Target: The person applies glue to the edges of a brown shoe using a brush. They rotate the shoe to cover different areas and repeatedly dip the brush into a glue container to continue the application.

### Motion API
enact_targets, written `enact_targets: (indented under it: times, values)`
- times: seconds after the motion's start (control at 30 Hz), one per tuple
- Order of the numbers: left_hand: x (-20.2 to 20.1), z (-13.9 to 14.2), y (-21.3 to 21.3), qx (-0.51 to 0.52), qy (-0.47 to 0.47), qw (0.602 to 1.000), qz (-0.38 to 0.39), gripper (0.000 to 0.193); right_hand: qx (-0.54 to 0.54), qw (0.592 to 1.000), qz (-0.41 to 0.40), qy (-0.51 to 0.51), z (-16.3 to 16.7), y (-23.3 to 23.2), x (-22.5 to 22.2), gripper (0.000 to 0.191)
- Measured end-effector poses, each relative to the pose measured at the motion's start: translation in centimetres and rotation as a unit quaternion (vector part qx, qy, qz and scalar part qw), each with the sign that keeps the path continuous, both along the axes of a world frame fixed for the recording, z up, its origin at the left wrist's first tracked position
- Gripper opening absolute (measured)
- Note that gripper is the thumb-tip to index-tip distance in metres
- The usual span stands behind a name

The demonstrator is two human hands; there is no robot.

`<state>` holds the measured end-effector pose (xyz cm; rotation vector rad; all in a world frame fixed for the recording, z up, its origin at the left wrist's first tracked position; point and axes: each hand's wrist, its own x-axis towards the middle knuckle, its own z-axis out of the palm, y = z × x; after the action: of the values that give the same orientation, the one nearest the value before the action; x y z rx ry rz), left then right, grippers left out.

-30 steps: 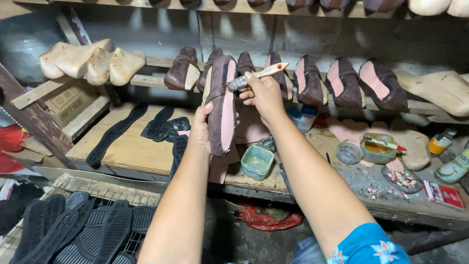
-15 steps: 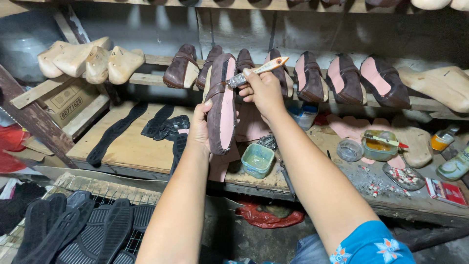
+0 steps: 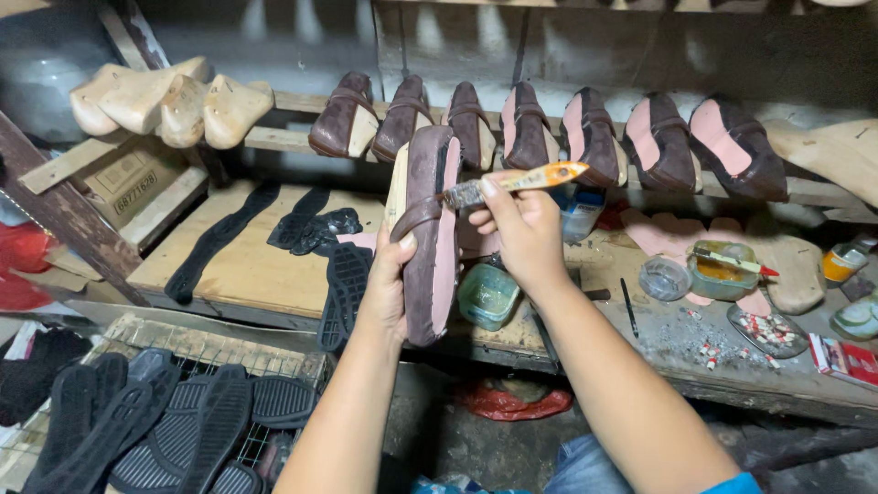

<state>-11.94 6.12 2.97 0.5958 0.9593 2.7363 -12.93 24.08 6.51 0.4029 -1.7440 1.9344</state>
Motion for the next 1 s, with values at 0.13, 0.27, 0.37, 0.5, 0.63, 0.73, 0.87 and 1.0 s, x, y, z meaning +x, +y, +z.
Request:
enact_targets:
  times: [0.13,0.27,0.37,0.5,0.63,0.73,0.87,1.0]
  values:
    - [2.3,-0.8,-0.3,-0.016,0.004,1.0,0.004,0.083,-0.016,1.0,0.0,0.014,-2.6,0.2,2.7,0.024]
    - [3.5,-0.8,0.1,-0.017,0.003,1.0,0.004,0.095,-0.04,0.999,-0.002,0.019,-3.6,0.2,4.2,0.024]
    - [4.1,-0.6,0.1,-0.024,0.02,0.999,0.023,0.1,0.005,0.999,0.023,0.034,-3.8,0.7,5.6,0.024]
    - [4.9,-0.7,-0.1,-0.03,0.01,0.999,0.009,0.104,0.03,0.997,0.006,0.067,-4.0,1.1,7.0,0.025]
    - [5.7,-0.7,-0.3,-0.037,0.011,0.999,0.007,0.106,0.043,0.997,0.0,0.063,-3.8,0.8,7.9,0.025]
    - [6.2,-0.5,-0.6,-0.035,0.012,0.999,0.009,0.108,0.05,0.997,0.015,0.057,-3.7,0.7,8.7,0.024]
    - [7.0,-0.4,-0.9,-0.032,0.007,0.999,0.009,0.108,0.142,0.984,-0.047,0.095,-3.6,0.4,9.5,0.023]
    - [7.4,-0.5,-0.8,-0.017,-0.009,1.0,0.009,0.103,0.174,0.972,-0.064,0.143,-3.5,-0.1,10.0,0.025]
